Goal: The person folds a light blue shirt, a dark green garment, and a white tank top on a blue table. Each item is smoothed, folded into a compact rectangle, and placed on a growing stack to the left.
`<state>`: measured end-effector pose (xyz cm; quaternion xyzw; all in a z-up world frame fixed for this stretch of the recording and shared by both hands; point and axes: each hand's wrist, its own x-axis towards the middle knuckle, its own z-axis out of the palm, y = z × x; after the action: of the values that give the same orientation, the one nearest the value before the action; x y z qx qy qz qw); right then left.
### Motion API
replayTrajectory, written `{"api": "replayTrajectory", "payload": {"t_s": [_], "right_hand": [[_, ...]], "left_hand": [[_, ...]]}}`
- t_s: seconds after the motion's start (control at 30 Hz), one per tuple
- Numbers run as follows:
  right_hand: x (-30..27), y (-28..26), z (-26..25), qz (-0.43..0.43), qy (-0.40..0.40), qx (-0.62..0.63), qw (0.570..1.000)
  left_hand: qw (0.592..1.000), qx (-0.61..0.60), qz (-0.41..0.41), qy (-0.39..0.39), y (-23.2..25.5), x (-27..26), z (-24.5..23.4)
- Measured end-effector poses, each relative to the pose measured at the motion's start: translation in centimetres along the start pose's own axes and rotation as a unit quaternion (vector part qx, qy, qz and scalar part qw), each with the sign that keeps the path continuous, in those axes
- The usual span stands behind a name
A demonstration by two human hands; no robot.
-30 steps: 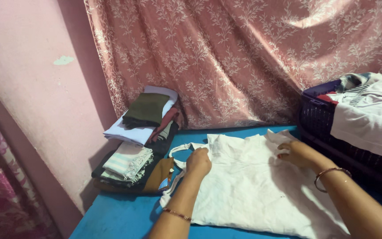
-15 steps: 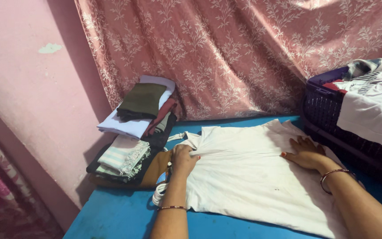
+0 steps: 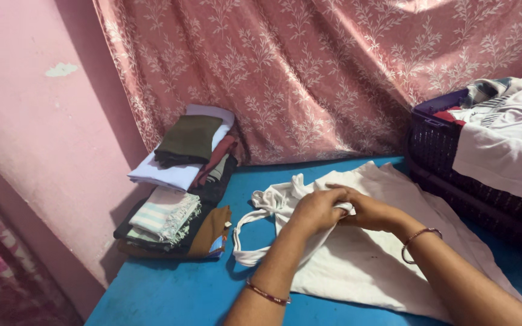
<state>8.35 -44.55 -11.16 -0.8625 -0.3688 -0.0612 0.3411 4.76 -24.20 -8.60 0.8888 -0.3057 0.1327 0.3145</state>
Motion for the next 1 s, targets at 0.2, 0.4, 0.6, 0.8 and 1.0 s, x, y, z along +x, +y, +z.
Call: {"api": "replayTrajectory", "payload": {"t_s": [0.2,0.4,0.6,0.8,1.0], "right_hand": [[-2.1,3.4,-5.6,0.038,0.075,-0.228,0.97],[-3.9,-0.3,-11.4,0.254,-0.099,0.173,0.946],[3.9,-4.4,-9.0,0.083,0.132,0.296,0.942],[4.4,5.4,-9.7,0.092,0.062,0.068,0.991],[-3.7,12.5,-6.3,0.224,-0.041,-0.159,0.961]], "left_hand": [[0.948,0.281,-0.131,-0.07,-6.0,-1.6,-5.4],[0.964,0.08,-0.25,-0.045,-15.2,-2.0,-12.8],[0.886,-0.309,-0.249,0.238,-18.8,4.6,-14.3],[0.956,0.017,-0.249,0.152,-8.1,1.1,-3.9],[0.997,0.069,-0.042,-0.009,-2.8,-6.4,3.9]]}}
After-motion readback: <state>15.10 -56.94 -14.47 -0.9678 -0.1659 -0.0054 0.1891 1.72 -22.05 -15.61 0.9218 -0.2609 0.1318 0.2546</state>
